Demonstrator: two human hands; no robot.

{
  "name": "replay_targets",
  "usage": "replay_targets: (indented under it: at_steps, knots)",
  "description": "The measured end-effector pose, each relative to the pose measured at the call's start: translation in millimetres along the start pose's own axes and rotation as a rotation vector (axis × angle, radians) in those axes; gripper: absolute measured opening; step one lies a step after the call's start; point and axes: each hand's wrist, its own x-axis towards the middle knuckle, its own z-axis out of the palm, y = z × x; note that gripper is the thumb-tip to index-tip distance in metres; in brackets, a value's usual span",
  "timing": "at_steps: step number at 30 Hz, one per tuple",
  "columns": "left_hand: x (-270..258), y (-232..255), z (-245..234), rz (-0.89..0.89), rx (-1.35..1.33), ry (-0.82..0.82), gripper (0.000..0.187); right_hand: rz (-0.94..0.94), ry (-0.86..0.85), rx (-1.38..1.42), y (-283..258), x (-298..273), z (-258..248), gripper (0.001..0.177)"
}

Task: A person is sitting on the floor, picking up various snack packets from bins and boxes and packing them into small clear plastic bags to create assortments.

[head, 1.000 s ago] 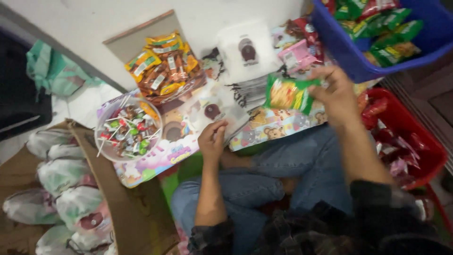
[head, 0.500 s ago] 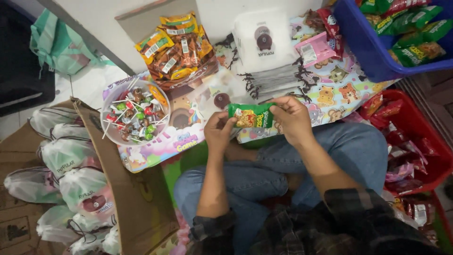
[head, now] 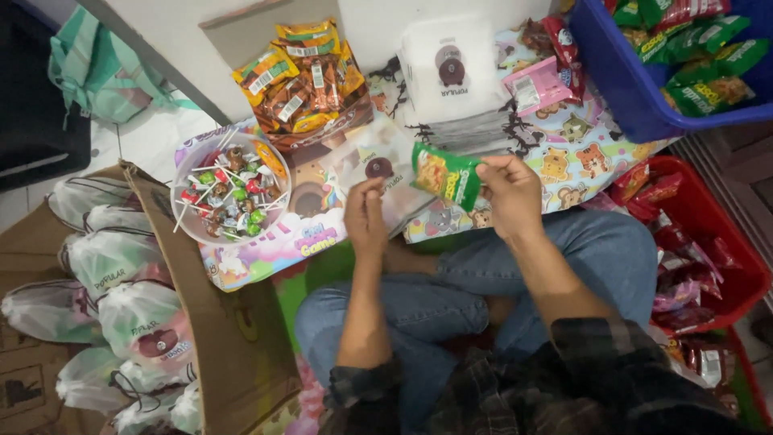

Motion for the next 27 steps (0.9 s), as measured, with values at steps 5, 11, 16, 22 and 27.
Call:
replay_targets:
  at_steps: [5, 11, 16, 22, 27]
  knots:
    - [-5.2, -1.9, 2.7, -0.012, -0.056, -0.084, 0.033, -0.001, -0.157, 0.016, 20.7, -3.5, -4.3, 0.012]
    - [-9.1, -31.2, 0.3, -0.094, -0.178, 0.063, 0.013, -0.019, -0.267, -0.058, 11.7, -31.3, 13.2, 0.024]
    - [-5.0, -22.0, -4.3, 0.044, -0.124, 0.091, 0.010, 0.046, -0.234, -0.100, 56.7, -33.3, -8.4, 0.012]
    - [-8.5, -26.8, -8.7, 0.324, 0.329, -0.042, 0.017, 0.063, -0.157, -0.116, 45.1, -58.8, -10.0, 0.006]
    - [0.2, 11.4, -12.5, 0.197, 0.263, -0.212, 0.023, 0.161, -0.040, -0.048, 11.8, -63.6, -8.2, 0.007]
